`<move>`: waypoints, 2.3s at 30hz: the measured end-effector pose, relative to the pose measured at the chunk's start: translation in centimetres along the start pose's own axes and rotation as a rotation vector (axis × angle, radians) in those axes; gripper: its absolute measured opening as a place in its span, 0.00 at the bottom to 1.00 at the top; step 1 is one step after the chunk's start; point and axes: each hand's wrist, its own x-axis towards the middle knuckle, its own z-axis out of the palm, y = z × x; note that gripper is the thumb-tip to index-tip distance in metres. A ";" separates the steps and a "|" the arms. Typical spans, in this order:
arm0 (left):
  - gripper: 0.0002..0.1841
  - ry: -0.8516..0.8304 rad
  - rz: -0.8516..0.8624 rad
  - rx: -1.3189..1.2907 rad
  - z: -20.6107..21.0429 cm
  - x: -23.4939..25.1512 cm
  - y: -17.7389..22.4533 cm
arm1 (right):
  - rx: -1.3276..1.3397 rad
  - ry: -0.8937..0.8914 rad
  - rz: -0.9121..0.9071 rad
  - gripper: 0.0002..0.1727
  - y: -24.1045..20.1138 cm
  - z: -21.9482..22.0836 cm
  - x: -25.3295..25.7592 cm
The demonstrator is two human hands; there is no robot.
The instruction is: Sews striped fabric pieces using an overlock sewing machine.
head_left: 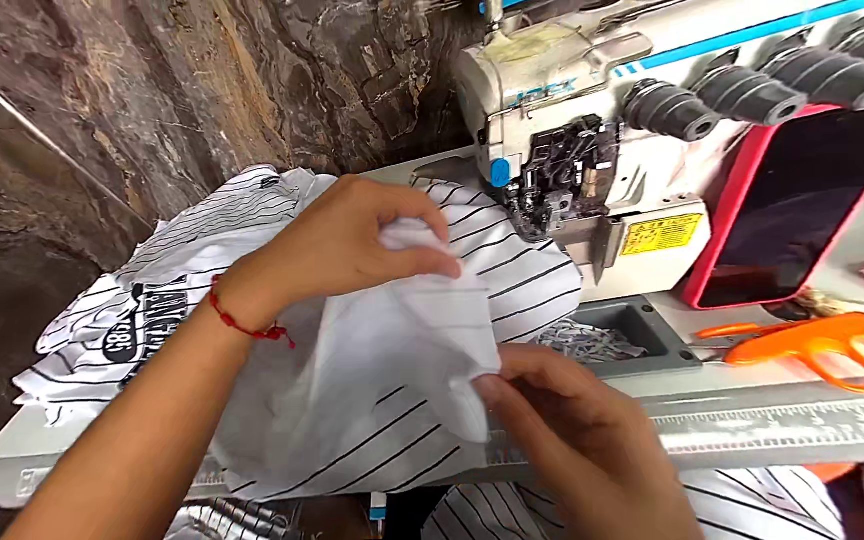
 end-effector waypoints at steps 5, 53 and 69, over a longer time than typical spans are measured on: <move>0.06 0.107 0.007 -0.206 1.3 1.3 1.1 | 0.026 0.095 0.071 0.04 -2.7 -2.5 -0.3; 0.11 0.014 -0.037 0.291 6.1 2.4 0.3 | 0.129 0.163 0.198 0.04 1.5 -6.3 -1.9; 0.09 -0.036 -0.084 0.114 5.5 2.8 -0.8 | 0.181 0.206 0.284 0.07 1.4 -6.1 -1.7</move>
